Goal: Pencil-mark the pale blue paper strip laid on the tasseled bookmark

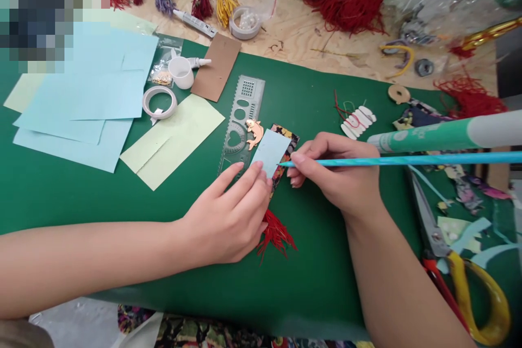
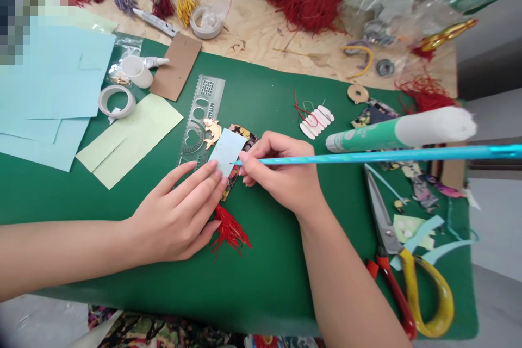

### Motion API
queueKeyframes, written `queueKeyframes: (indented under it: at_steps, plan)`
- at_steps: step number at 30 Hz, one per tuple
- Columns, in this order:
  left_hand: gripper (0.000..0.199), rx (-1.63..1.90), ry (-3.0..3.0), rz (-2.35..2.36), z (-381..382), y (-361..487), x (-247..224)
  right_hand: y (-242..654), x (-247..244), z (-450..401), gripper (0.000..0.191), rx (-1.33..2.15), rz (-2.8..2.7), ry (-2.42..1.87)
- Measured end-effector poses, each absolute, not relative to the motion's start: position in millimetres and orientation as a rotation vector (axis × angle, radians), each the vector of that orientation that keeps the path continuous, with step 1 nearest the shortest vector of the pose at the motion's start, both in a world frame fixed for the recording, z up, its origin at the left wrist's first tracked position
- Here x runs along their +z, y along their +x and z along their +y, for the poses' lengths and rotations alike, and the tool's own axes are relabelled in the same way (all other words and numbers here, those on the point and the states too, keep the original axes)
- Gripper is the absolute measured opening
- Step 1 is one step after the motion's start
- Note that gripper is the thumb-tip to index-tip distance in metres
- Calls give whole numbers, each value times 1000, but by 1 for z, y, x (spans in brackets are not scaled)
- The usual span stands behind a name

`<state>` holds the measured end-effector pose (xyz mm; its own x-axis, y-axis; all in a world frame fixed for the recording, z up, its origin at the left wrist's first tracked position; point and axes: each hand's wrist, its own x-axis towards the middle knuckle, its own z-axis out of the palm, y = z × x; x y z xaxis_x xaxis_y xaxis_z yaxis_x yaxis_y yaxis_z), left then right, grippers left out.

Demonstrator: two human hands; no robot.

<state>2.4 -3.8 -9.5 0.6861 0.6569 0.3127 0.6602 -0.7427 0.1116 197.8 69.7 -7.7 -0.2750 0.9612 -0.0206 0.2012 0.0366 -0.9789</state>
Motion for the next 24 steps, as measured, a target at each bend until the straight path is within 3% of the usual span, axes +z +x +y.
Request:
queueKeyframes:
  at_steps: [5,11,24]
  plan:
    - [46,-534,-2888,-1111,-3,2,-10,197,-12,75,30,1275,-1372,-1175]
    - [47,-495,-2899,-1113,-3,0,-7,192,-11,75,24,981,-1225,-1388]
    - [45,-591,-2974,-1032,-3,2,-15,185,-14,72,36,1142,-1118,-1387]
